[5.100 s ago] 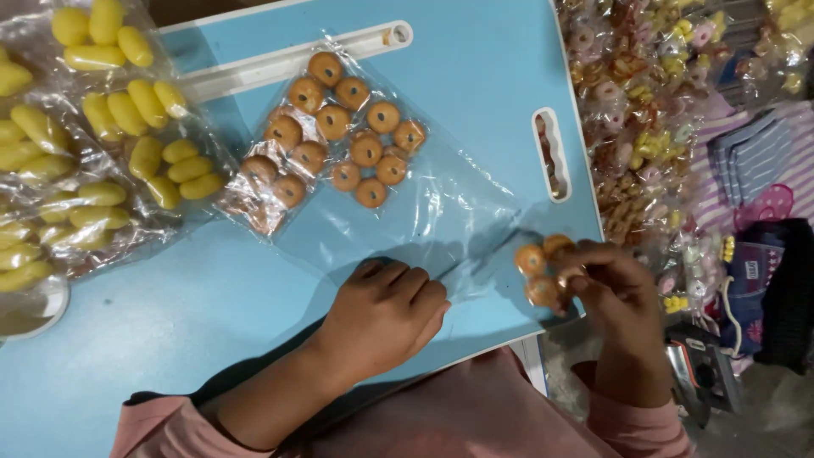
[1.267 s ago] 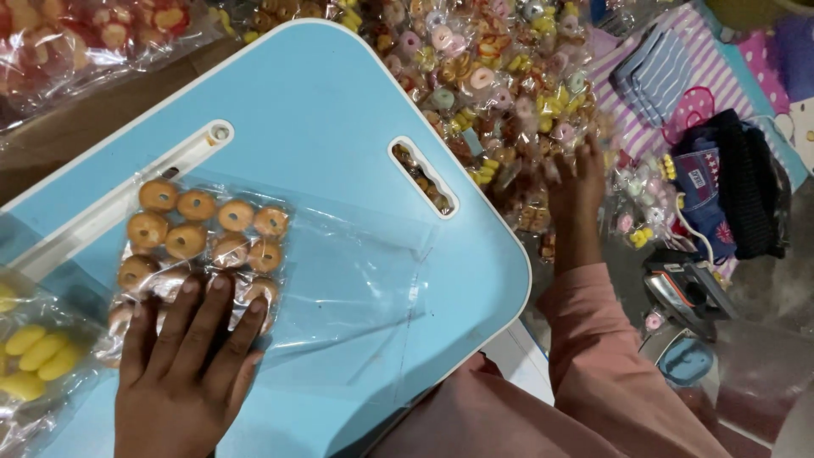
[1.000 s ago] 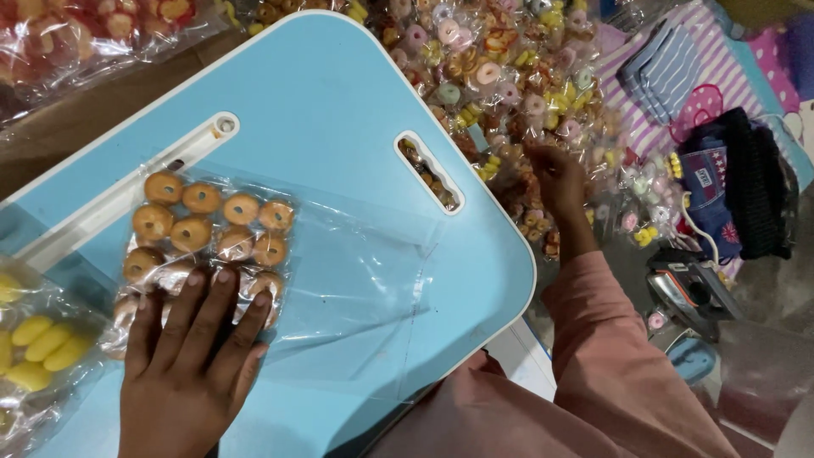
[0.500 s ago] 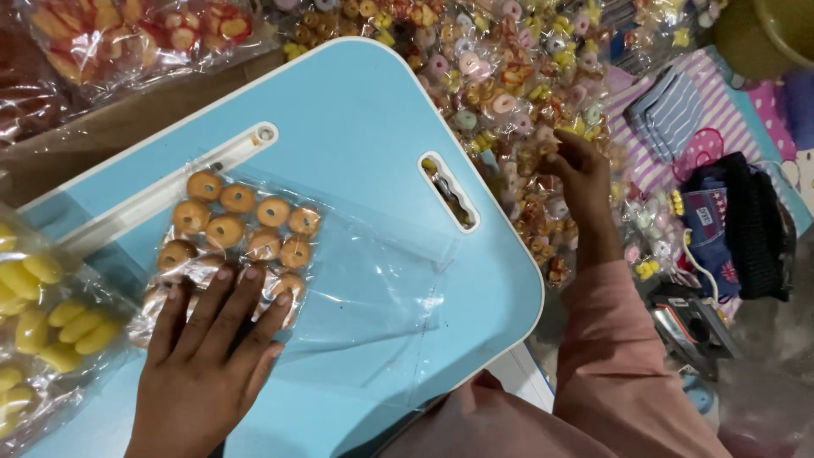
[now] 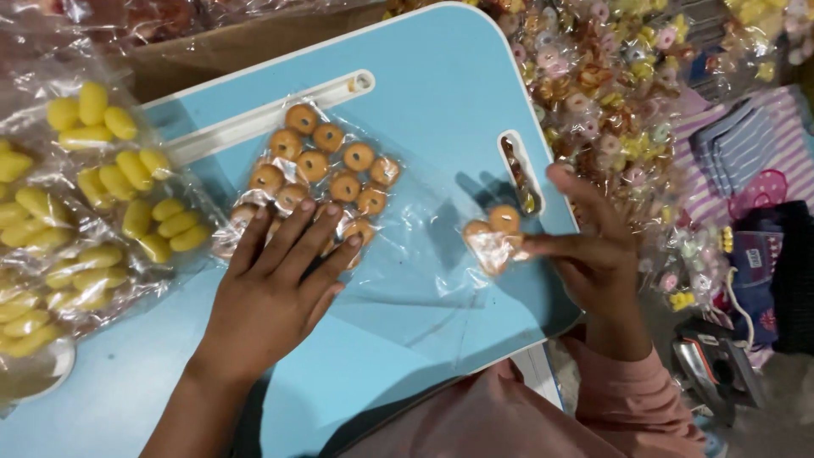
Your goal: The person places small plastic donut-shaped toys into a clear plastic bag by hand on a blue table.
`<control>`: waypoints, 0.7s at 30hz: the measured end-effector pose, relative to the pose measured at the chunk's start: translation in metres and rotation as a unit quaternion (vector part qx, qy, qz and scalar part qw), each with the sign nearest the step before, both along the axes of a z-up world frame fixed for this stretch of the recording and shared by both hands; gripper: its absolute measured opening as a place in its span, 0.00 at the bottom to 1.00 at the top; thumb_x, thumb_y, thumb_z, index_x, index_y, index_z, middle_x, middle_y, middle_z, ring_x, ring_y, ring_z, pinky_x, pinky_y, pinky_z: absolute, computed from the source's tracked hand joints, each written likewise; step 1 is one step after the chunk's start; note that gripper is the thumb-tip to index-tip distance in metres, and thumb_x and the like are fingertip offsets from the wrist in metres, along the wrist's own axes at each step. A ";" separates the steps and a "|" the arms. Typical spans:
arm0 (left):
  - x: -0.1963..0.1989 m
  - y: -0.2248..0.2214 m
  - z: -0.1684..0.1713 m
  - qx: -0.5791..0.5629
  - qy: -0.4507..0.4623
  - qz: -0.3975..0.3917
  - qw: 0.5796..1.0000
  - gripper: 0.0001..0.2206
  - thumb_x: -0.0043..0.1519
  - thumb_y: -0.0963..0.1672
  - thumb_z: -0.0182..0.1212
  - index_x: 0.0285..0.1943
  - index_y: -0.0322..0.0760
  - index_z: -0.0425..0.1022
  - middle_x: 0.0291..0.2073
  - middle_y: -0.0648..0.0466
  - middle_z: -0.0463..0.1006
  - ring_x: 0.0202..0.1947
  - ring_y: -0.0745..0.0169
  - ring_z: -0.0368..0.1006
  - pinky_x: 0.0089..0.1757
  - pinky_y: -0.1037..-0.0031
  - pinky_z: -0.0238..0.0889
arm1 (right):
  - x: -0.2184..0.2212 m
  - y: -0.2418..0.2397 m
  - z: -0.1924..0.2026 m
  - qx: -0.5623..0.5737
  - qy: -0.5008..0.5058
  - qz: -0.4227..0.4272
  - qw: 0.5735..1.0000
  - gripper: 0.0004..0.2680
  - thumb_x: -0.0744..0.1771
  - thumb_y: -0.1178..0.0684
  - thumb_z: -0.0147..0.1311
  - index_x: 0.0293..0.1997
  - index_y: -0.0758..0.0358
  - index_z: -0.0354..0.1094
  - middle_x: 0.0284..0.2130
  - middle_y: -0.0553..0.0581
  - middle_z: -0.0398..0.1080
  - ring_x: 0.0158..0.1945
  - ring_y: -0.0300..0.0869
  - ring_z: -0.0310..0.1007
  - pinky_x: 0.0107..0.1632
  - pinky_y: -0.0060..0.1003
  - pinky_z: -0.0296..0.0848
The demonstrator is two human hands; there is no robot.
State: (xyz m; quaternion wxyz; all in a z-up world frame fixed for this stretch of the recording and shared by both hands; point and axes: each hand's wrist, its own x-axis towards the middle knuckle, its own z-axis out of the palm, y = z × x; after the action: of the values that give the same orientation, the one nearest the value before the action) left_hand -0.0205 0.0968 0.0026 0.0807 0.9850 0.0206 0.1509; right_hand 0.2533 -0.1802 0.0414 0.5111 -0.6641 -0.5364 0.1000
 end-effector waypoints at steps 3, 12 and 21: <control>0.001 0.001 0.002 -0.007 -0.007 -0.005 1.000 0.25 0.65 0.49 0.65 0.72 0.51 0.70 0.73 0.53 0.65 0.74 0.49 0.59 0.68 0.49 0.53 | -0.008 0.006 0.010 -0.050 -0.128 -0.050 0.989 0.08 0.71 0.67 0.54 0.51 0.61 0.72 0.66 0.71 0.61 0.71 0.62 0.66 0.72 0.56 0.74; -0.002 0.002 0.004 -0.012 0.002 -0.008 1.000 0.25 0.65 0.50 0.64 0.73 0.51 0.69 0.74 0.52 0.64 0.74 0.48 0.58 0.68 0.48 0.52 | -0.017 0.039 -0.013 -0.352 -0.077 -0.128 0.924 0.28 0.65 0.46 0.63 0.72 0.62 0.57 0.58 0.65 0.65 0.61 0.56 0.63 0.59 0.53 0.66; 0.011 -0.005 0.001 -0.004 -0.015 -0.017 1.000 0.22 0.71 0.50 0.50 0.75 0.50 0.67 0.74 0.48 0.67 0.74 0.44 0.62 0.67 0.44 0.56 | 0.108 -0.065 0.002 -0.335 0.206 -0.125 0.911 0.11 0.67 0.61 0.57 0.56 0.67 0.69 0.41 0.61 0.78 0.39 0.44 0.81 0.43 0.35 0.83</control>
State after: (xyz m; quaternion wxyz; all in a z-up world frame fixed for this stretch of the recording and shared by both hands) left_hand -0.0093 0.0918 0.0034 0.0871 0.9825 0.0030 0.1646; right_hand 0.3615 -0.2448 0.0438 0.3662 -0.8227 -0.2663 0.3438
